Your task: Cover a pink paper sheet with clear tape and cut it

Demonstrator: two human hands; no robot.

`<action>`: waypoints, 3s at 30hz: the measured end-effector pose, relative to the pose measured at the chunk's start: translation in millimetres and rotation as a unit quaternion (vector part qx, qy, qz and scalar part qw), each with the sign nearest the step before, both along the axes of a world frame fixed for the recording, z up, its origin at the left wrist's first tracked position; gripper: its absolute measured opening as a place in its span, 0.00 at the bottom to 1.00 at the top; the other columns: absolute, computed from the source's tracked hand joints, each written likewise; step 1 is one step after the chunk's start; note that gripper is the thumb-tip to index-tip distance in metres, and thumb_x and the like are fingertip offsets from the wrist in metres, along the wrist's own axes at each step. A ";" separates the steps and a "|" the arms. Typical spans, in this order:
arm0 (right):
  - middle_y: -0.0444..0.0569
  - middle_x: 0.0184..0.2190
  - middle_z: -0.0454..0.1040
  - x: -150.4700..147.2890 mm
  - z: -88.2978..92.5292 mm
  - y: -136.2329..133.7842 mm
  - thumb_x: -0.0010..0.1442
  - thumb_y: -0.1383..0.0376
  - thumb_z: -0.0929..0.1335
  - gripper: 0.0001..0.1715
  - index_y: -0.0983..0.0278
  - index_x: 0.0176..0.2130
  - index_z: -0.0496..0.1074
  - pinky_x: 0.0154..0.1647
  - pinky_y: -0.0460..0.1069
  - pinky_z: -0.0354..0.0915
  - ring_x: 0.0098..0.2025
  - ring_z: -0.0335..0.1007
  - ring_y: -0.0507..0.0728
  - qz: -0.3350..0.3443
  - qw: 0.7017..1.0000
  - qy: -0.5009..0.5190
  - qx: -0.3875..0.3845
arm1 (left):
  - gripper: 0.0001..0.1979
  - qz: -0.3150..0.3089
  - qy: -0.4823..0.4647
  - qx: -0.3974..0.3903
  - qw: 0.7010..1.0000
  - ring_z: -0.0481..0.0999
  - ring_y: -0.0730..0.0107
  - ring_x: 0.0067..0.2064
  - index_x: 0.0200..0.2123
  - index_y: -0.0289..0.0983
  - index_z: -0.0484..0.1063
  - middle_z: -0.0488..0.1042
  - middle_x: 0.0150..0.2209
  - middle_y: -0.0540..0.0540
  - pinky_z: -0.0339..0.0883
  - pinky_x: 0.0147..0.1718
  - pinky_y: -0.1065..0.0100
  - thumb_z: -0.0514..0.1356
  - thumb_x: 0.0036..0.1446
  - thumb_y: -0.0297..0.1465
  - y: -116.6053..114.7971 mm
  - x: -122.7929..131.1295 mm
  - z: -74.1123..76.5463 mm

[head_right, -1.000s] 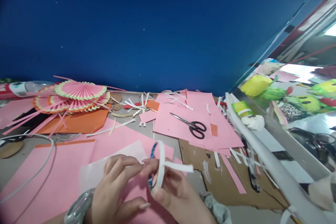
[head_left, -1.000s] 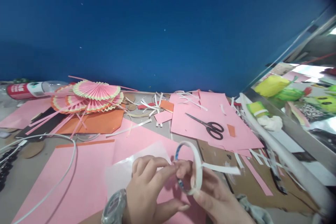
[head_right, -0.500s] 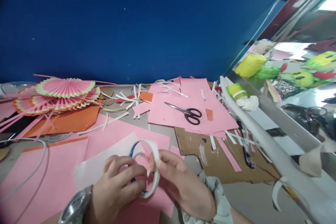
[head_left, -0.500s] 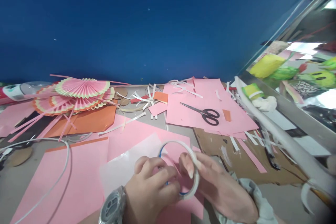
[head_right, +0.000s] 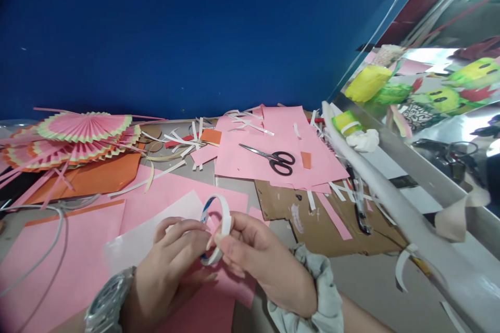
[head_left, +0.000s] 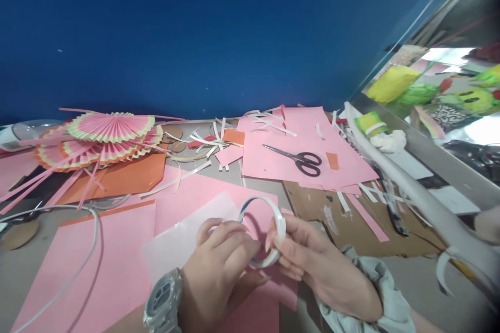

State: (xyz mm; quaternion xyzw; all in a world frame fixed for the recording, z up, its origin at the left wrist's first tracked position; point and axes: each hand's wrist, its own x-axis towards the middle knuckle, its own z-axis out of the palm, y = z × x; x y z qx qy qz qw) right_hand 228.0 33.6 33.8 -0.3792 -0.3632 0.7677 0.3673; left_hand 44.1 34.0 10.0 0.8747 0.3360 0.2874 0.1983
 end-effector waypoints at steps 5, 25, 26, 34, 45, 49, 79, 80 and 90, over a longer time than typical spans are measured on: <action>0.36 0.14 0.56 -7.0 -7.2 -6.1 0.60 0.54 0.64 0.15 0.63 0.30 0.66 0.17 0.43 0.44 0.15 0.43 0.45 0.026 0.999 0.041 -0.022 | 0.08 -0.067 0.014 -0.009 0.998 0.66 0.69 0.33 0.35 0.37 0.65 0.70 0.28 0.49 0.56 0.40 0.63 0.47 0.61 0.24 2.8 -2.4 -4.3; 0.53 0.35 0.74 87.5 -5.4 56.6 0.62 0.61 0.58 0.15 0.62 0.38 0.71 0.45 0.60 0.55 0.40 0.67 0.64 -0.024 0.473 -0.746 0.469 | 0.33 0.080 0.187 0.130 0.970 0.54 0.50 0.61 0.58 0.31 0.59 0.60 0.61 0.40 0.50 0.56 0.56 0.51 0.57 0.48 -30.3 14.8 -29.5; 0.53 0.36 0.74 87.5 -8.9 57.8 0.62 0.62 0.58 0.15 0.62 0.40 0.71 0.45 0.60 0.55 0.40 0.67 0.64 -0.021 0.455 -0.756 0.470 | 0.37 0.120 0.206 0.117 0.964 0.50 0.49 0.63 0.59 0.29 0.57 0.56 0.62 0.37 0.49 0.57 0.56 0.50 0.56 0.51 -31.8 14.3 -33.2; 0.50 0.43 0.70 43.9 -11.2 43.0 0.63 0.60 0.58 0.14 0.59 0.45 0.67 0.49 0.55 0.59 0.47 0.64 0.59 0.000 0.587 -0.663 0.465 | 0.31 0.038 0.252 0.115 0.960 0.51 0.51 0.63 0.60 0.27 0.55 0.53 0.63 0.35 0.48 0.58 0.56 0.49 0.60 0.42 -19.7 4.2 -52.2; 0.46 0.33 0.70 4.6 -9.9 27.8 0.60 0.63 0.62 0.07 0.61 0.30 0.63 0.40 0.54 0.60 0.37 0.64 0.56 0.086 0.750 -0.566 0.333 | 0.21 -0.189 0.164 0.132 0.959 0.58 0.65 0.61 0.56 0.37 0.61 0.60 0.61 0.48 0.54 0.58 0.60 0.47 0.63 0.39 -17.4 4.9 -20.8; 0.43 0.28 0.69 11.7 -6.1 27.7 0.62 0.59 0.60 0.10 0.61 0.31 0.63 0.32 0.49 0.59 0.31 0.64 0.53 0.067 0.820 -0.498 0.274 | 0.15 -0.151 0.117 0.151 0.970 0.57 0.67 0.61 0.52 0.44 0.65 0.66 0.57 0.55 0.40 0.62 0.57 0.49 0.63 0.30 -17.9 0.1 -12.3; 0.59 0.43 0.71 128.1 -8.6 94.8 0.58 0.63 0.58 0.16 0.64 0.41 0.69 0.50 0.61 0.58 0.47 0.66 0.66 -0.087 0.541 -0.741 0.388 | 0.15 0.095 -0.200 -0.380 0.898 0.54 0.76 0.26 0.27 0.37 0.63 0.56 0.24 0.55 0.51 0.26 0.73 0.52 0.60 0.42 32.1 -24.4 -7.2; 0.60 0.44 0.71 131.7 -6.6 101.5 0.59 0.62 0.57 0.17 0.65 0.41 0.69 0.49 0.61 0.58 0.47 0.65 0.67 -0.081 0.534 -0.747 0.388 | 0.16 0.093 -0.201 -0.382 0.897 0.54 0.76 0.26 0.27 0.37 0.62 0.56 0.24 0.55 0.50 0.26 0.73 0.52 0.60 0.42 32.7 -24.6 -7.6; 0.53 0.36 0.73 133.9 -0.6 138.7 0.56 0.63 0.60 0.11 0.62 0.35 0.70 0.43 0.56 0.61 0.41 0.69 0.62 0.074 0.523 -0.745 0.407 | 0.16 0.085 -0.211 -0.395 0.890 0.51 0.76 0.25 0.27 0.37 0.62 0.51 0.22 0.56 0.48 0.24 0.72 0.51 0.60 0.43 32.4 -24.9 -10.8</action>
